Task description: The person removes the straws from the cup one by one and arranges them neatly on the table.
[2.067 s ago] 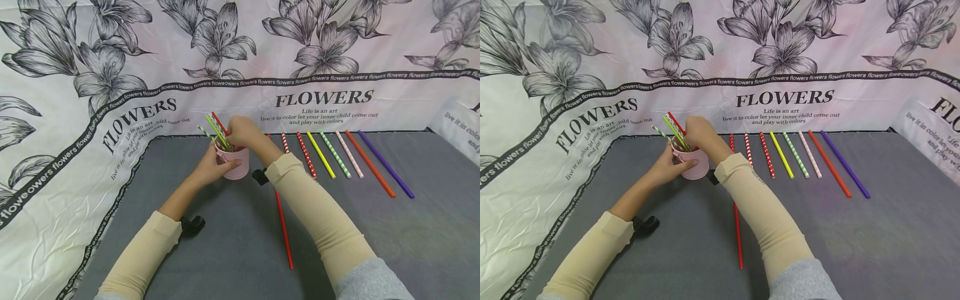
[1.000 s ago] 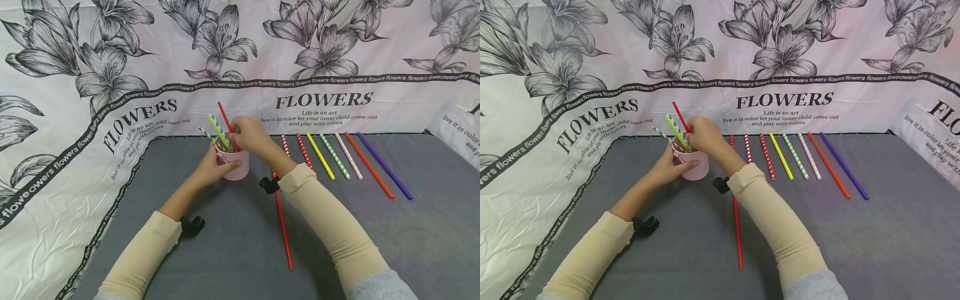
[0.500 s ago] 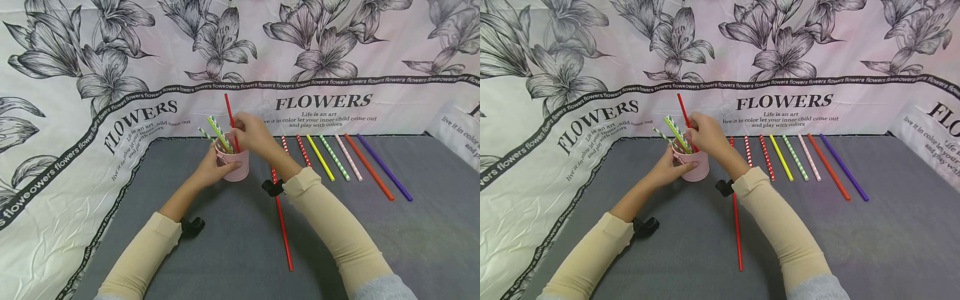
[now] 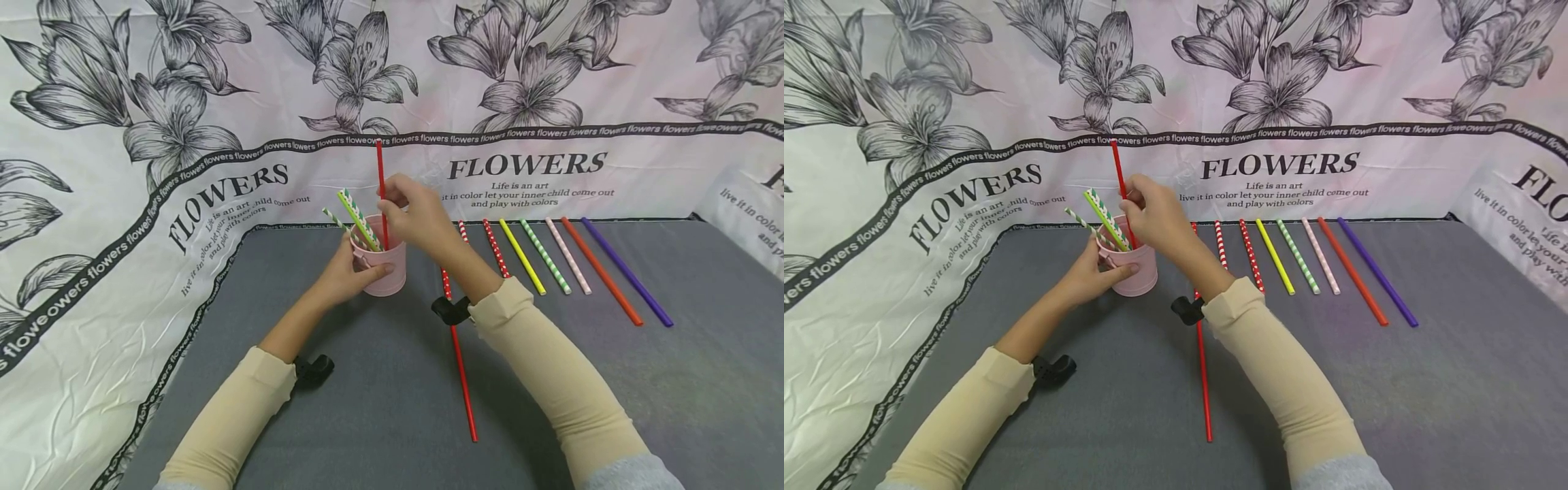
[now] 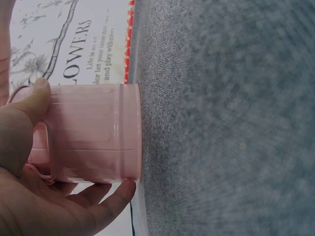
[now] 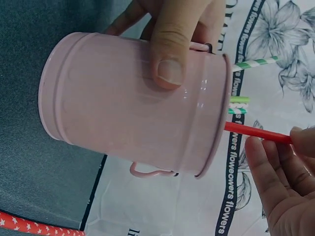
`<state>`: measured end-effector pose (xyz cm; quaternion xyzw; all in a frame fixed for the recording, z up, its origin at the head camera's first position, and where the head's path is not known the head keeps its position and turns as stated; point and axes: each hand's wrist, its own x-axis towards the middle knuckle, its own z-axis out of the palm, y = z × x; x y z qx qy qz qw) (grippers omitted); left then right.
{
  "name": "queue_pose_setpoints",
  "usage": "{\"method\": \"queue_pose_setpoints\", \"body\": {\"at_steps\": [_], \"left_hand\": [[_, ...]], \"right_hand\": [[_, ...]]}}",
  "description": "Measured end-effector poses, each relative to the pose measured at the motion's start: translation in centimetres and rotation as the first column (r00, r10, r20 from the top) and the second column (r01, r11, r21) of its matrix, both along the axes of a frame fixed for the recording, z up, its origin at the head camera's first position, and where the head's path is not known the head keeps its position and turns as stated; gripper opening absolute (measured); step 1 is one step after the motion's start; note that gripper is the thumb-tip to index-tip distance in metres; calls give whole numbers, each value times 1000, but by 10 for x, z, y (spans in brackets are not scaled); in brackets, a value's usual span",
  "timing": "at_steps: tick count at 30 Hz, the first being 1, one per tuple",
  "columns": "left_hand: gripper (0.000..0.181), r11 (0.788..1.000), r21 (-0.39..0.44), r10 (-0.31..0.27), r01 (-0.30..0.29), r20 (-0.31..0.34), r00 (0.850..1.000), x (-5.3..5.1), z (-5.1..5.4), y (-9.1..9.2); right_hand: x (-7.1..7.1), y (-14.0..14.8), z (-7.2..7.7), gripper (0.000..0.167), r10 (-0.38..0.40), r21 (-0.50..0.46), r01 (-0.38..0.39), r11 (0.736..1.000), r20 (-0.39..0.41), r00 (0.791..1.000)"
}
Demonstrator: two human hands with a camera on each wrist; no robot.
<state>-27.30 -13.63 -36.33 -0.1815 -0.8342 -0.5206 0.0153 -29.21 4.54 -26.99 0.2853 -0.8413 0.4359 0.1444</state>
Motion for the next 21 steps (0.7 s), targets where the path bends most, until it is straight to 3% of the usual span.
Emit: {"method": "queue_pose_setpoints", "body": {"at_steps": [8,21], "left_hand": [[90,1000,10,-5,5,-4,1000,-1,-1,-1],[89,1000,3,18,-18,18,1000,-1,-1,0]], "right_hand": [[7,4,4,13,8,-64,-12,998,-63,998],[17,16,16,15,29,-212,-42,976,-63,998]]}}
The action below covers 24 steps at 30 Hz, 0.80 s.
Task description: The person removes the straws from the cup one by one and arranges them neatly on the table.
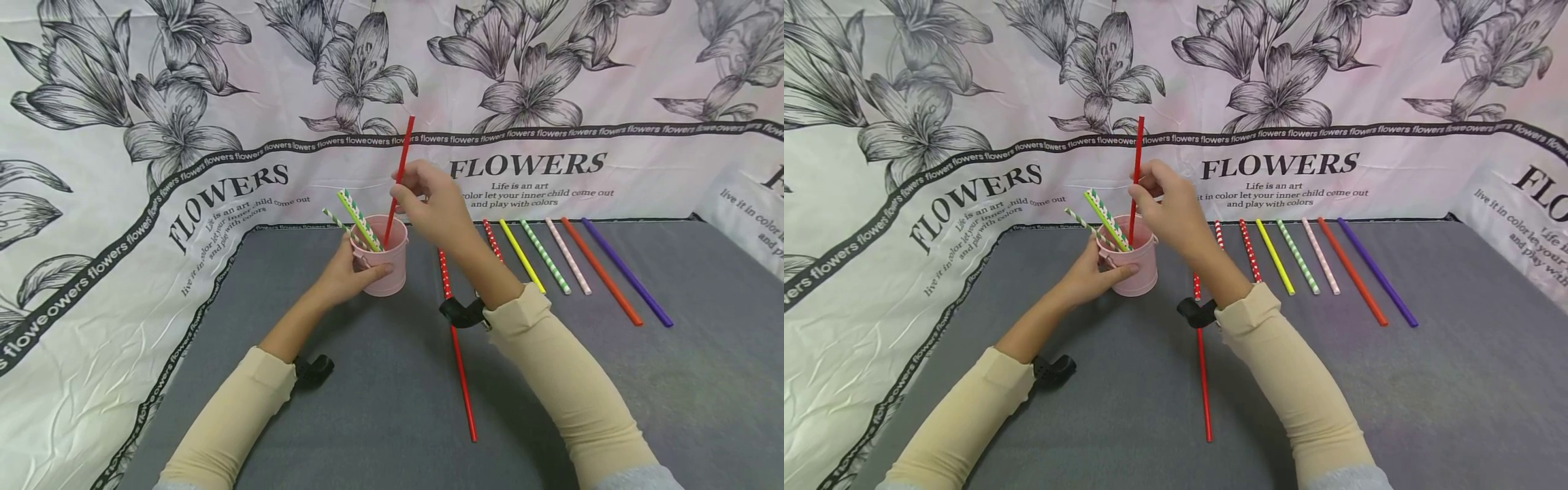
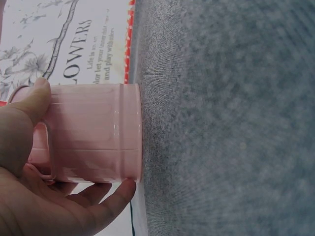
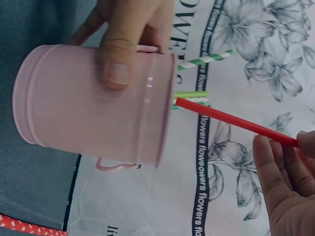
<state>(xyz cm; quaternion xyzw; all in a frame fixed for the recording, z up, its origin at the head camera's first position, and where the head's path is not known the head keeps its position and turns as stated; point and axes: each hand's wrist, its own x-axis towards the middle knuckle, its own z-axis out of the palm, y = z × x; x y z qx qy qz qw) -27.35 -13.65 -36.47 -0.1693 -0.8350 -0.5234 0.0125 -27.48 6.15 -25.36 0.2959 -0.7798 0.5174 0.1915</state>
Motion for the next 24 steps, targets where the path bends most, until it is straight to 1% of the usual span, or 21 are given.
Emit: {"method": "queue_pose_setpoints", "body": {"at_steps": [3,6,12,15,20,24], "left_hand": [[89,1000,6,1,-1,-2,1000,-1,-1,1],[89,1000,23,-2,2,-15,1000,-1,-1,1],[88,1000,31,3,-3,-23,1000,0,0,2],[89,1000,24,5,-5,-21,1000,0,-1,2],[89,1000,13,1,-1,-13,1000,1,-1,2],[90,1000,19,-7,8,-29,1000,2,1,2]], "right_hand": [[3,5,3,15,13,-40,-13,999,6,1000],[4,10,5,15,13,-51,-12,999,16,1000],[8,21,5,19,-16,16,16,1000,0,1000],[11,26,4,23,-7,44,7,999,3,1000],[19,34,1,33,1,90,-3,996,29,1000],[24,40,-3,42,-10,117,4,993,55,998]]}}
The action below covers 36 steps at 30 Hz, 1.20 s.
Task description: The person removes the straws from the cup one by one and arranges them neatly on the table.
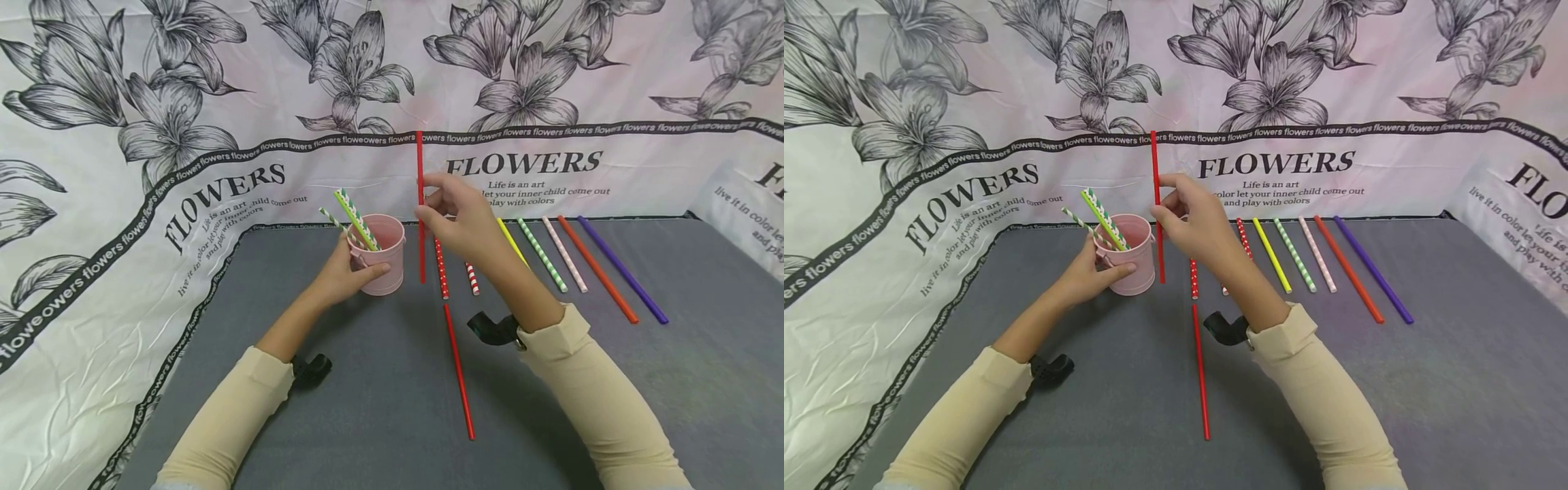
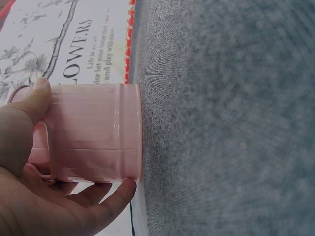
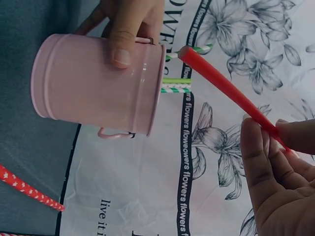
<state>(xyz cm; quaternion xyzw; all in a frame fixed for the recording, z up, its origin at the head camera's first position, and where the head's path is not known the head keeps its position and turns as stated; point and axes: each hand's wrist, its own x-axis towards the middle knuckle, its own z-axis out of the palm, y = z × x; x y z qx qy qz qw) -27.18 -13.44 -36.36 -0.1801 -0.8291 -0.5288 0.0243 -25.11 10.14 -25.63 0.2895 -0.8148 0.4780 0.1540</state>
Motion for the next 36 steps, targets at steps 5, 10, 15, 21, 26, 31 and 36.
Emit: {"method": "queue_pose_setpoints", "body": {"at_steps": [5,10,15,21,26,31,36], "left_hand": [[91,1000,1,7,-7,-3,1000,1,0,0],[90,1000,-2,-1,1,-2,1000,0,-1,-1],[88,1000,11,-4,4,-8,1000,-1,-2,-2],[86,1000,21,-14,14,18,1000,17,20,3],[84,1000,15,-17,16,45,999,31,38,7],[84,1000,0,-17,17,46,999,32,39,7],[84,1000,12,-26,26,35,999,31,38,7]], "right_hand": [[5,6,-5,53,2,25,-3,1000,42,999],[9,13,-10,57,21,71,-29,997,114,993],[11,20,-17,45,-6,160,-25,987,191,982],[13,32,-27,30,-30,236,-27,971,235,972],[19,42,-34,31,-42,294,-37,955,256,966],[24,49,-45,30,-47,335,-46,941,264,963],[27,55,-53,30,-42,386,-73,920,279,959]]}}
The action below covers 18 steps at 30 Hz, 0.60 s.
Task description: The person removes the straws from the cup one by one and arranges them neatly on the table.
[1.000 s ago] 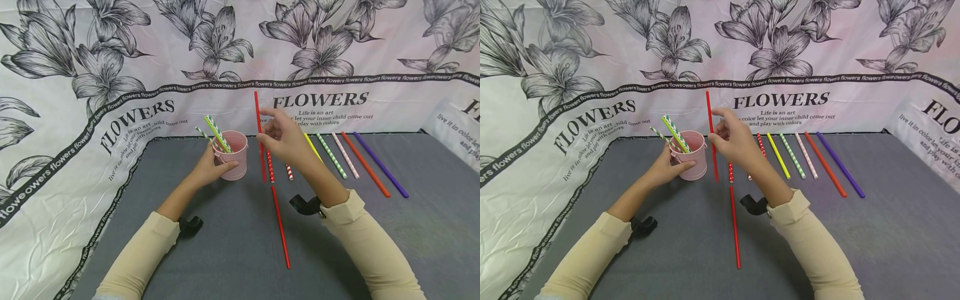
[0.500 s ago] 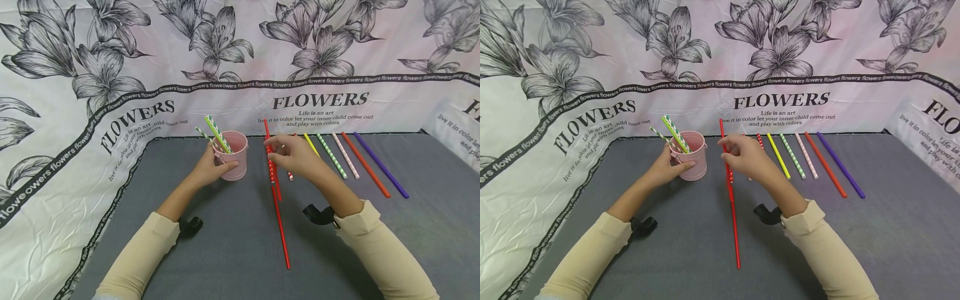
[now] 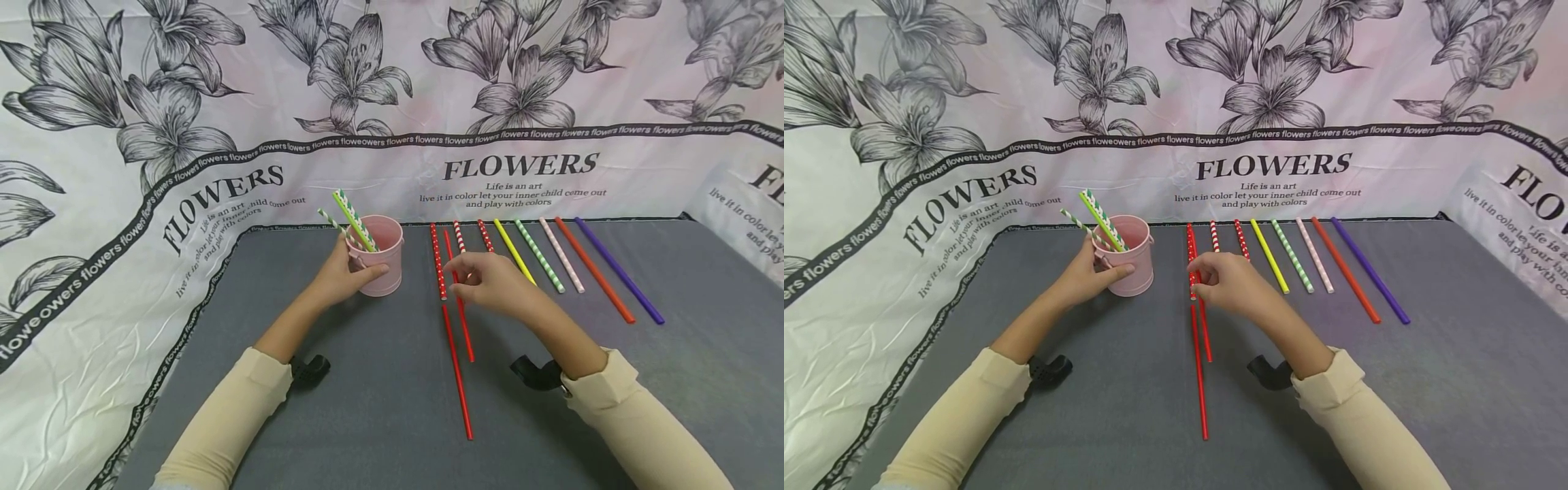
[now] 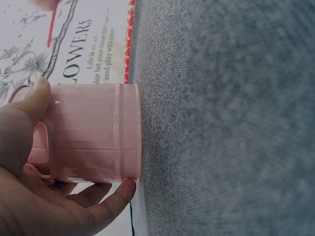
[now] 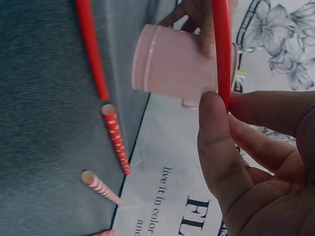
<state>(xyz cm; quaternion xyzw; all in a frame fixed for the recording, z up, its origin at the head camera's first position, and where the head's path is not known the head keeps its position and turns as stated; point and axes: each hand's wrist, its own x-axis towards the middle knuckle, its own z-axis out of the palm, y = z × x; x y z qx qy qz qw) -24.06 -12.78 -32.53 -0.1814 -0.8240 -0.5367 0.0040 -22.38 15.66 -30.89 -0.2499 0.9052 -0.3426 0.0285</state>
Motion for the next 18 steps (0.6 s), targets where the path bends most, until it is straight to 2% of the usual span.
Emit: {"method": "queue_pose_setpoints", "body": {"at_steps": [5,14,18], "left_hand": [[85,1000,0,1,-1,1,1000,-1,0,0],[83,1000,19,1,0,-16,1000,-3,-3,0],[87,1000,22,-1,1,-23,1000,-18,-20,-3]], "right_hand": [[4,6,-7,31,25,48,-27,999,48,999],[11,7,-21,26,66,57,-73,996,115,991],[14,7,-26,25,67,78,-79,994,140,988]]}}
